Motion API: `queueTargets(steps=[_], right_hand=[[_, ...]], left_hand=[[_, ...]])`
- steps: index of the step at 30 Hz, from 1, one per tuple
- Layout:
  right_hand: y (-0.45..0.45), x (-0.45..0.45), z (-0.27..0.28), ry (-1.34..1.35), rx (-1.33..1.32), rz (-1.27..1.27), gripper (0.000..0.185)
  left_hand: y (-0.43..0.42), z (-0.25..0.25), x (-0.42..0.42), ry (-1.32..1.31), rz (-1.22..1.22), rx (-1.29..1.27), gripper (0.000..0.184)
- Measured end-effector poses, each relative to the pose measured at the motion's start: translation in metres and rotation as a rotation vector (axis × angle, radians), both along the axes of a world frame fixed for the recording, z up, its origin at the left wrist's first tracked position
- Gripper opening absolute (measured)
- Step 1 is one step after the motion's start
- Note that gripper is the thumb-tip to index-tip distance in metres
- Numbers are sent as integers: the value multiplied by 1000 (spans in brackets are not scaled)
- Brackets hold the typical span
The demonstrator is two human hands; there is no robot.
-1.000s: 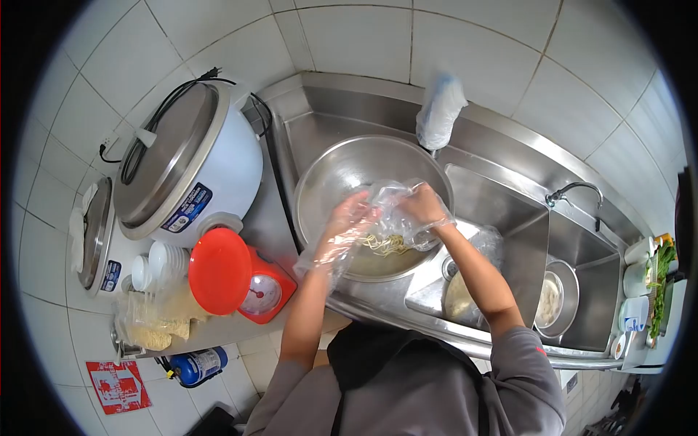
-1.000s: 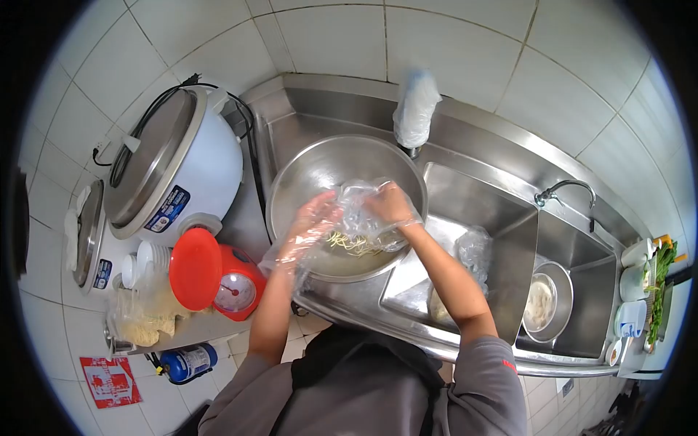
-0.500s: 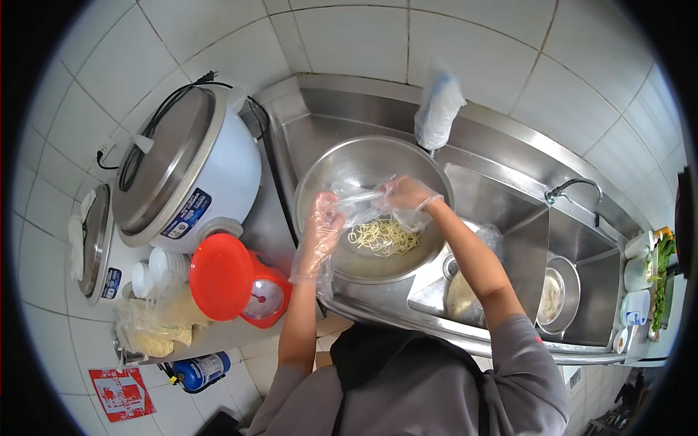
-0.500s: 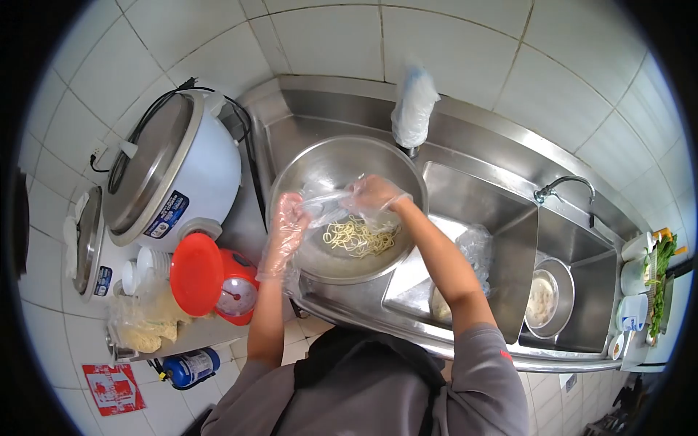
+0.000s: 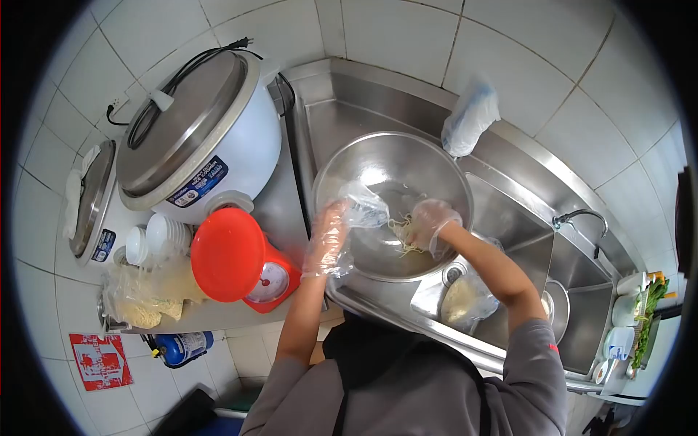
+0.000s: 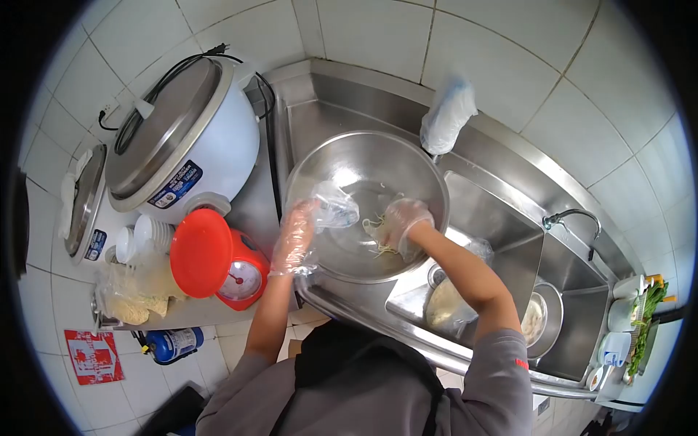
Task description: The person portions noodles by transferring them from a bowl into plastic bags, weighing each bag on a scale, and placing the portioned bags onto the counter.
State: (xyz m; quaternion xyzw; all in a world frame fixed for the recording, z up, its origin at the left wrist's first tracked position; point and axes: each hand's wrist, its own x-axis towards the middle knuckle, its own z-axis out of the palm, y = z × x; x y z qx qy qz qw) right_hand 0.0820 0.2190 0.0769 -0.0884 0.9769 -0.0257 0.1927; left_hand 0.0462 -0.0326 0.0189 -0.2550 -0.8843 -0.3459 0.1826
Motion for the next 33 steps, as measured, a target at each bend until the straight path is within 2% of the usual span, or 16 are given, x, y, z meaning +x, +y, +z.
queueTargets(steps=[3,5,6,9,12,15,16,18,20,21,23,24,27,28,31,33], right_hand=[[-7,3,-74,62,-39,141,37],[-16,-4,-111,-17,29,180,36],[-14,-1,-114,-46,-54,172,28],[-8,17,-123,50,-89,209,27],[-5,13,-67,-161,-214,114,27],[19,-6,-41,-590,-730,-212,33],[23,0,-14,-657,-1105,-323,34],[20,11,31,-659,-1264,-347,35],[20,11,42,-584,-1322,-343,36],[17,11,42,-530,-1452,-311,38],[7,9,38,-413,-1710,-238,40],[1,6,22,-191,-1562,-246,35],[-22,-2,-16,194,-1142,-240,29],[-29,-4,-16,462,-856,15,27],[-42,-11,-4,192,-364,171,28],[-41,-20,19,173,-415,208,27]], left_hand=[[14,23,5,-197,97,55,26],[16,21,7,-124,154,19,29],[16,19,9,-89,187,5,30],[15,18,5,-45,180,-46,30],[18,13,-3,70,158,-30,31],[19,24,-8,-291,103,-53,44],[22,31,-7,-334,71,-41,43],[29,43,-3,-428,3,-21,43],[39,29,-1,-332,-46,10,38],[45,22,1,-284,-74,24,36],[58,24,7,-681,-241,446,39],[62,27,9,-878,-320,658,41],[55,44,14,-536,-341,240,61],[51,39,10,-600,-396,253,65],[54,26,9,-536,-348,137,66],[56,45,15,-585,-340,159,66]])
